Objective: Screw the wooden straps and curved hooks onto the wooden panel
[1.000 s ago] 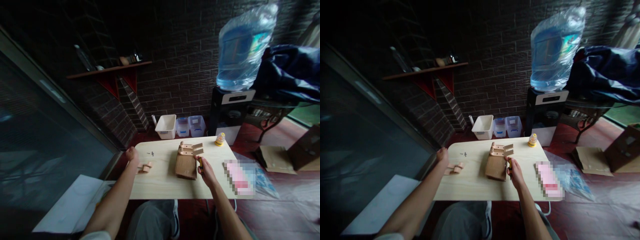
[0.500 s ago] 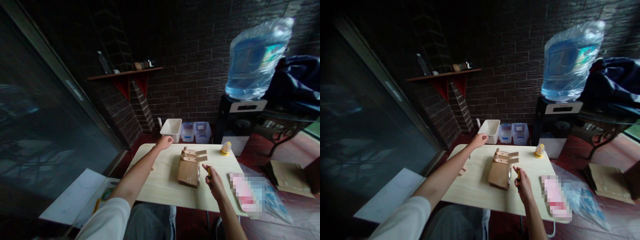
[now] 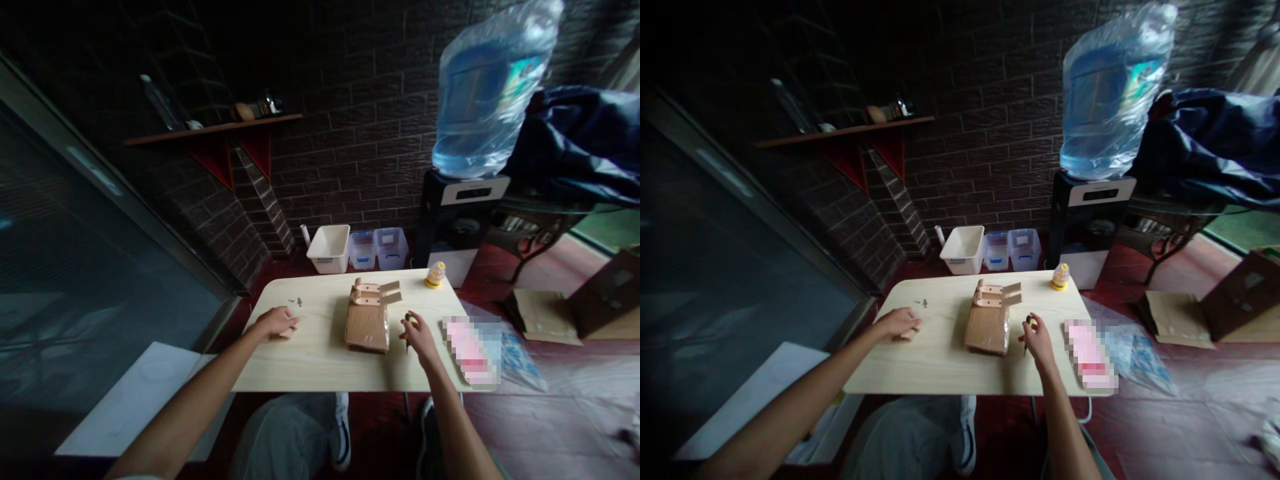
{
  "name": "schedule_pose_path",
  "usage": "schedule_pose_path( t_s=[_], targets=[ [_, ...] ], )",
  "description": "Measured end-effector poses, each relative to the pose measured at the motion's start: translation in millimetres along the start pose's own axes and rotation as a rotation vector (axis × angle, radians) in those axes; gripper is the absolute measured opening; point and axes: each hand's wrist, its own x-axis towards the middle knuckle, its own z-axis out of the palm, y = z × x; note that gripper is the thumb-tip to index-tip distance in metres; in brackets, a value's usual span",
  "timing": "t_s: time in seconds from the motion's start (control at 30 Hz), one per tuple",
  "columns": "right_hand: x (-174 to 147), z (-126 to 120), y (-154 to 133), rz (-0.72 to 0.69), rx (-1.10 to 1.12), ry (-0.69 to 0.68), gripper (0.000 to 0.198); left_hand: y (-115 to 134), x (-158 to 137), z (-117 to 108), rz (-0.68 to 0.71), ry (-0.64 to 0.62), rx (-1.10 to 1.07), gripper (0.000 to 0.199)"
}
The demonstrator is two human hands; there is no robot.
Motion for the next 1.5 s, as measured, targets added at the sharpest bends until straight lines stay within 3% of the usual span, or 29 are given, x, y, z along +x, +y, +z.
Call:
schedule_pose_path(
  t_s=[0.17, 0.33, 0.57, 0.7, 0.87, 0.97, 1.1, 1.2, 1.37, 1.5],
  targets=[
    [5.8, -5.1, 13.6, -0.032, -0.171, 0.06, 0.036, -6.1, 7.9, 3.3, -0.017, -0.044, -0.038, 0.043],
    [14.6, -11.8, 21.8, -0.072, -0.287, 0.095, 0.037, -2.7, 20.2, -9.2, 0.055, -0.053, -0.077, 0.043],
    [22.9, -14.2, 23.5, -0.137, -0.346, 0.14, 0.036, 43.9, 41.1, -20.6, 0.281, -0.129, -0.097, 0.04],
    [21.9, -15.0, 18.8, -0.147, -0.324, 0.167, 0.034, 81.7, 21.4, -6.2, 0.445, -0.284, -0.069, 0.041],
    [18.7, -18.0, 0.8, -0.148, -0.217, 0.204, 0.032, 121.5, -30.5, 17.8, 0.651, -0.437, 0.036, 0.022],
    [16.1, -17.9, -17.0, -0.178, -0.09, 0.191, 0.041, 138.5, -60.6, 28.2, 0.914, -0.479, 0.26, 0.012],
    [7.5, -16.8, -40.0, -0.211, 0.099, 0.054, 0.056, 150.6, -84.0, 44.1, 0.956, -0.578, 0.327, 0.018],
    [-3.8, -22.5, -50.4, -0.194, 0.205, -0.155, 0.059, 151.1, -88.6, 62.1, 0.961, -0.621, 0.356, 0.021],
    [-21.7, -39.6, -54.7, -0.079, 0.229, -0.6, 0.072, 140.9, -87.0, 98.5, 1.167, -0.617, 0.535, 0.03],
    [-26.9, -34.0, -55.6, -0.034, 0.249, -0.706, 0.074, 132.9, -86.8, 124.9, 1.297, -0.665, 0.78, 0.027]
  ],
)
